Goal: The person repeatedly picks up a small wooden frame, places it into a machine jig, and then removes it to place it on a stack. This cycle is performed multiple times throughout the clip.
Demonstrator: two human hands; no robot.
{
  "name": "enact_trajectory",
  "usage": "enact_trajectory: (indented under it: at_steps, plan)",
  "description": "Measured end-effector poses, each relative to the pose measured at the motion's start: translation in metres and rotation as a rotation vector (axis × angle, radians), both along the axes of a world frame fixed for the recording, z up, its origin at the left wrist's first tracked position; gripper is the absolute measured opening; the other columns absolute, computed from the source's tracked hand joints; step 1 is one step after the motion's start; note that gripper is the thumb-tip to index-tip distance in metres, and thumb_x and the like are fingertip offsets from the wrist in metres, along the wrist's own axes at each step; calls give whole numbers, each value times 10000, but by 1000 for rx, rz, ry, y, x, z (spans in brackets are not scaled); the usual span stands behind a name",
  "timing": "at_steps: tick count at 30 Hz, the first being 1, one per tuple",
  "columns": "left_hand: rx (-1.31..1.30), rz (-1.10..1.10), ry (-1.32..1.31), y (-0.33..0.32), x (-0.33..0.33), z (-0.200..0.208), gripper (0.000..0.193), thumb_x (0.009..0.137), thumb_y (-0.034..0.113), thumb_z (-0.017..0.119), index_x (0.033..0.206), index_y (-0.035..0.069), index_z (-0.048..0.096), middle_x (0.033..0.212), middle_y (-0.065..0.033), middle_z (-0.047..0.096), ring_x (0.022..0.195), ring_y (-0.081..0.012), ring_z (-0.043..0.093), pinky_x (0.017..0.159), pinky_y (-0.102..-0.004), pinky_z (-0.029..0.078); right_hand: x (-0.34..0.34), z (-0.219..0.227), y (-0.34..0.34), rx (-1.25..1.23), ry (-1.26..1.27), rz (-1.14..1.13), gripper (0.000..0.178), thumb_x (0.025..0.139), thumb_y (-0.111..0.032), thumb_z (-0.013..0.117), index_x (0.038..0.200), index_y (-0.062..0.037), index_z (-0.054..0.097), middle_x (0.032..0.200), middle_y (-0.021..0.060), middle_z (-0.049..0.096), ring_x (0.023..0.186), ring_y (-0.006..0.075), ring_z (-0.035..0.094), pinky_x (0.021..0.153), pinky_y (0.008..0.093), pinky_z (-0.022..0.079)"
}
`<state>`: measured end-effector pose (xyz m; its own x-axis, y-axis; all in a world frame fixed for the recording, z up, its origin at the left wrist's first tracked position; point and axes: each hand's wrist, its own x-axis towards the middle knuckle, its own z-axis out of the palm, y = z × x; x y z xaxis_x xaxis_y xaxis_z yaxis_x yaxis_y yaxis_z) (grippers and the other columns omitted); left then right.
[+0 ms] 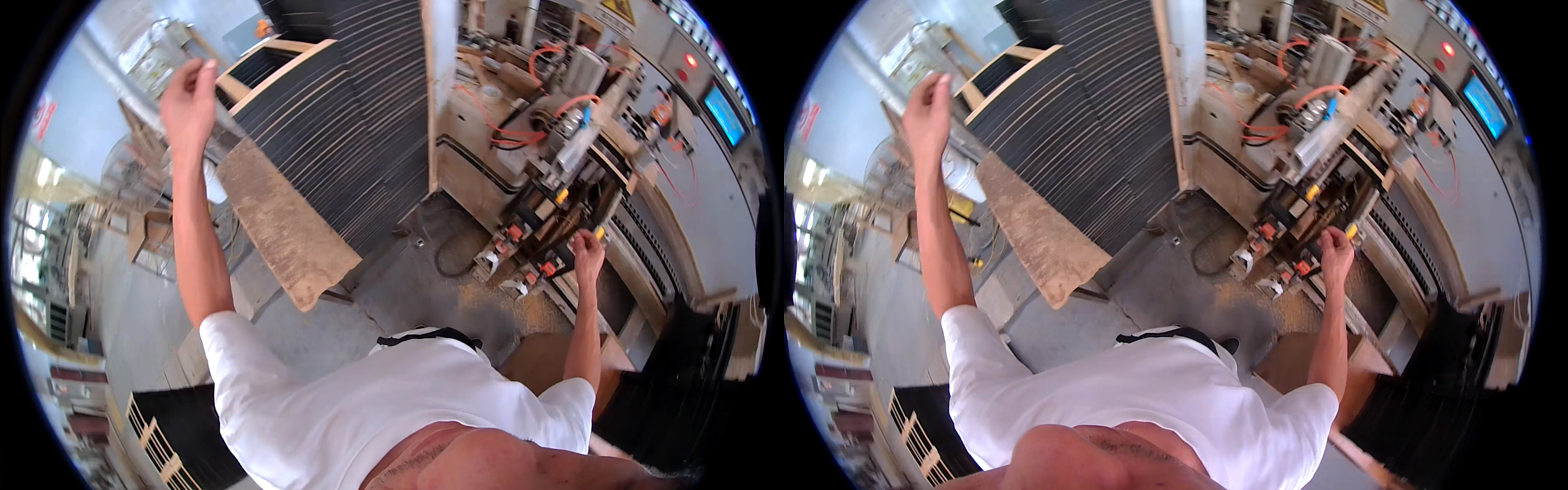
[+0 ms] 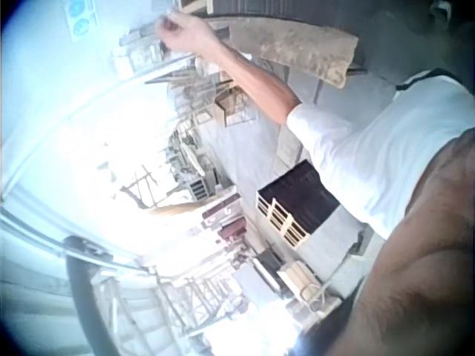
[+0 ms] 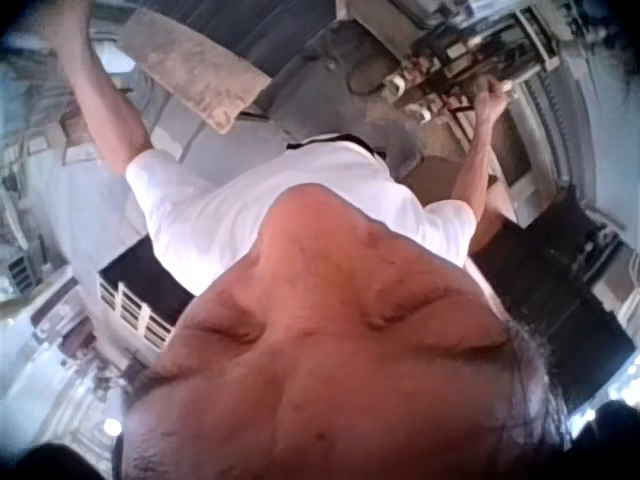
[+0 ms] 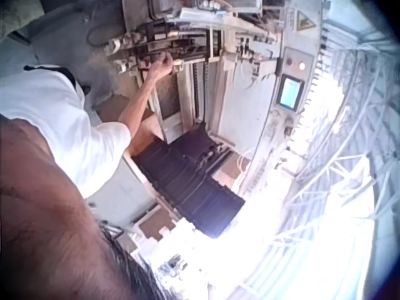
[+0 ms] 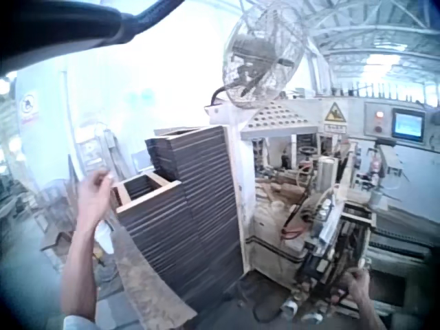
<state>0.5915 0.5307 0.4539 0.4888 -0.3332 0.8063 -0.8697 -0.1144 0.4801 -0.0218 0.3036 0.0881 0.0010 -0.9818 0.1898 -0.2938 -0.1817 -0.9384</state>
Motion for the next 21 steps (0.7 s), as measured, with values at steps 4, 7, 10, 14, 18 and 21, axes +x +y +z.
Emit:
enact_trajectory:
  at_steps: [4, 7, 10, 14, 18, 21]
  plan:
    - [-206, -404, -8, 14, -122, -26, 236, 967, 112, 561, 1115, -44, 659, 1032, -142, 698, 965, -207, 657, 874, -321, 513, -9, 60, 31, 39, 104, -114, 244, 920, -159, 639, 1098, 6, 672, 926, 69, 699, 848, 123, 649, 780, 279, 512]
    - [33, -894, -138, 2, -192, -81, 122, 955, 28, 517, 936, -38, 618, 869, -82, 650, 809, -143, 606, 751, -277, 505, -23, 139, 62, -90, 465, -99, 249, 899, -195, 642, 1099, -51, 678, 1035, 135, 702, 940, 252, 680, 822, 350, 526]
    - [329, -1148, 265, -34, -261, -170, 103, 947, 45, 538, 927, -15, 620, 856, -49, 637, 784, -114, 587, 722, -249, 485, -78, 217, 87, -710, 832, -123, 217, 855, -185, 633, 1038, -73, 671, 908, 138, 652, 860, 356, 627, 746, 449, 513]
    - [621, -1292, 686, -66, -337, -337, 125, 932, 62, 591, 1019, -18, 632, 871, -42, 650, 790, -109, 606, 728, -250, 497, -177, 335, 145, -949, 1185, -426, 180, 841, -164, 676, 987, -62, 646, 927, 111, 669, 883, 307, 648, 771, 409, 526]
    - [944, -1273, 1014, -53, -396, -432, 195, 931, 69, 602, 1096, -32, 622, 886, -59, 669, 758, -104, 626, 671, -243, 510, -171, 454, 235, 183, 1330, -1186, 197, 825, -158, 579, 928, -30, 689, 972, 186, 672, 965, 342, 634, 862, 448, 504]
    - [1115, -1385, 918, -49, -444, -450, 220, 919, 111, 624, 1084, -35, 630, 842, -44, 662, 732, -99, 618, 647, -233, 499, -281, 481, 300, -76, 1475, -1355, 271, 790, -204, 590, 953, -9, 683, 990, 223, 668, 966, 376, 631, 849, 458, 498]
